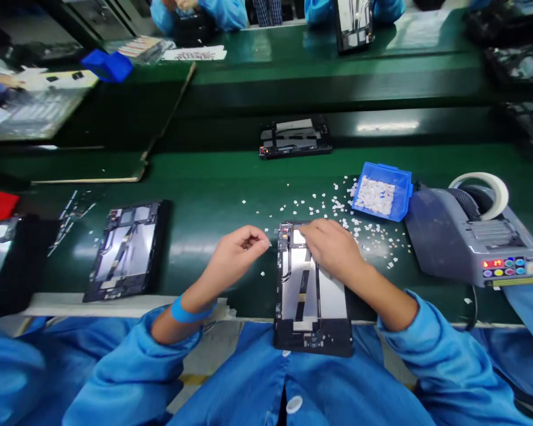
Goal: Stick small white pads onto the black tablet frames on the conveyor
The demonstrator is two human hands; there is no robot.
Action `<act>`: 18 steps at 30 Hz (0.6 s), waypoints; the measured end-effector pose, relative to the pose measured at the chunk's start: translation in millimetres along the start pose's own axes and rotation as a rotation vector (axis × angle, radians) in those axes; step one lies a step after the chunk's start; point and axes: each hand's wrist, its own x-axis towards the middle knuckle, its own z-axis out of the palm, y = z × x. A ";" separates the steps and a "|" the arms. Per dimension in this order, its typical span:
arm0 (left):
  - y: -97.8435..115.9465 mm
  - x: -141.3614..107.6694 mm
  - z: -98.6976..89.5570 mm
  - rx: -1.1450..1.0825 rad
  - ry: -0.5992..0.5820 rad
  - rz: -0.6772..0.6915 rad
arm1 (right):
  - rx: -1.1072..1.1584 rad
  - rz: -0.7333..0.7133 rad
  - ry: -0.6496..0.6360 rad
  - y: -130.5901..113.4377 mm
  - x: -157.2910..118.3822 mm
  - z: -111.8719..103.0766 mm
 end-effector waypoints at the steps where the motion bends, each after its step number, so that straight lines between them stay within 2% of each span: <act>1: 0.0 3.8 0.1 0.084 -0.019 0.065 | -0.089 -0.045 -0.023 3.8 7.4 1.1; 5: -3.7 12.8 11.7 0.458 -0.054 0.374 | -0.305 -0.184 -0.093 12.7 22.3 4.5; 7: -8.1 12.9 16.7 0.619 -0.085 0.451 | -0.343 -0.238 -0.103 16.0 21.5 5.4; 13: -10.1 8.8 19.3 0.894 -0.171 0.567 | -0.372 -0.304 -0.114 19.2 16.9 4.9; 15: -5.8 9.3 18.4 0.900 -0.202 0.570 | -0.368 -0.314 -0.114 17.8 17.7 3.9; 18: 0.6 12.3 15.7 0.805 -0.205 0.501 | -0.369 -0.312 -0.128 17.0 19.8 1.5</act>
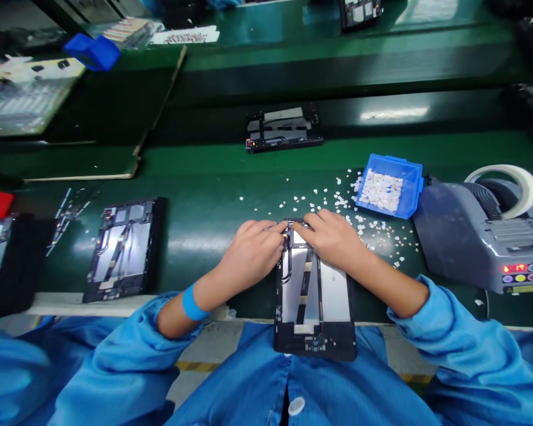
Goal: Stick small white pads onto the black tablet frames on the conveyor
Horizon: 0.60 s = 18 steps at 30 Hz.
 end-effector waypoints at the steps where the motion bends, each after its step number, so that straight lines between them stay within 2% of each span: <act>1: -0.7 1.6 -1.8 -0.066 0.012 -0.037 | 0.001 -0.001 -0.009 1.1 0.4 -0.7; 5: -6.5 11.7 -3.8 -0.427 0.124 -0.210 | 0.013 -0.040 -0.051 9.6 0.6 -0.7; 7: -10.3 19.4 -0.8 -0.537 0.144 -0.283 | 0.027 -0.062 -0.058 13.8 0.3 0.9; 12: -16.8 37.2 10.4 -0.542 0.040 -0.342 | 0.052 -0.051 -0.033 15.9 -0.9 5.5; 18: -17.7 41.6 14.9 -0.500 0.039 -0.367 | 0.055 -0.036 -0.028 14.1 -0.9 8.7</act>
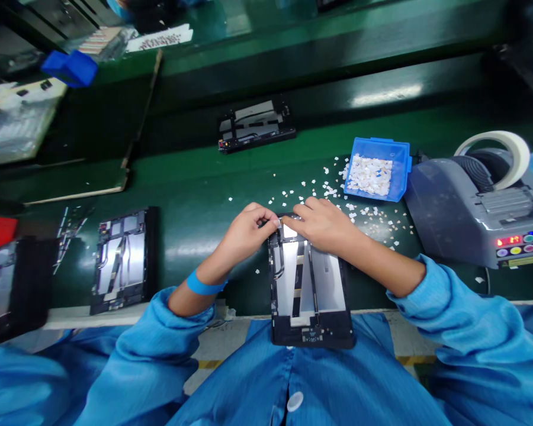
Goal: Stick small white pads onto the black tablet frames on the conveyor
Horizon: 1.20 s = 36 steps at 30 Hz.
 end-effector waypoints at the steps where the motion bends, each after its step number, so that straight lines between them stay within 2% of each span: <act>1: -0.1 -0.1 0.4 0.004 0.001 0.001 | 0.003 0.002 0.001 0.0 0.1 0.1; 10: 0.1 -0.5 6.3 0.067 0.036 -0.013 | 0.025 0.006 0.035 -0.2 -0.1 0.6; 20: 4.1 -11.4 18.9 0.169 0.137 0.003 | 0.037 0.022 0.022 -2.0 0.4 -1.0; 23: -1.1 -10.9 25.6 0.083 0.191 -0.025 | 0.029 0.012 0.021 -1.5 -0.2 -0.9; 26: -7.8 -5.9 30.0 -0.093 0.226 -0.123 | 0.034 0.003 0.017 -0.6 -1.1 -0.8; 31: -9.6 2.8 32.3 -0.314 0.190 -0.271 | 0.014 -0.005 0.006 -0.2 -1.7 -0.9; 36: -9.6 4.5 39.7 -0.424 0.181 -0.321 | -0.005 -0.003 -0.007 -0.6 -0.8 -1.9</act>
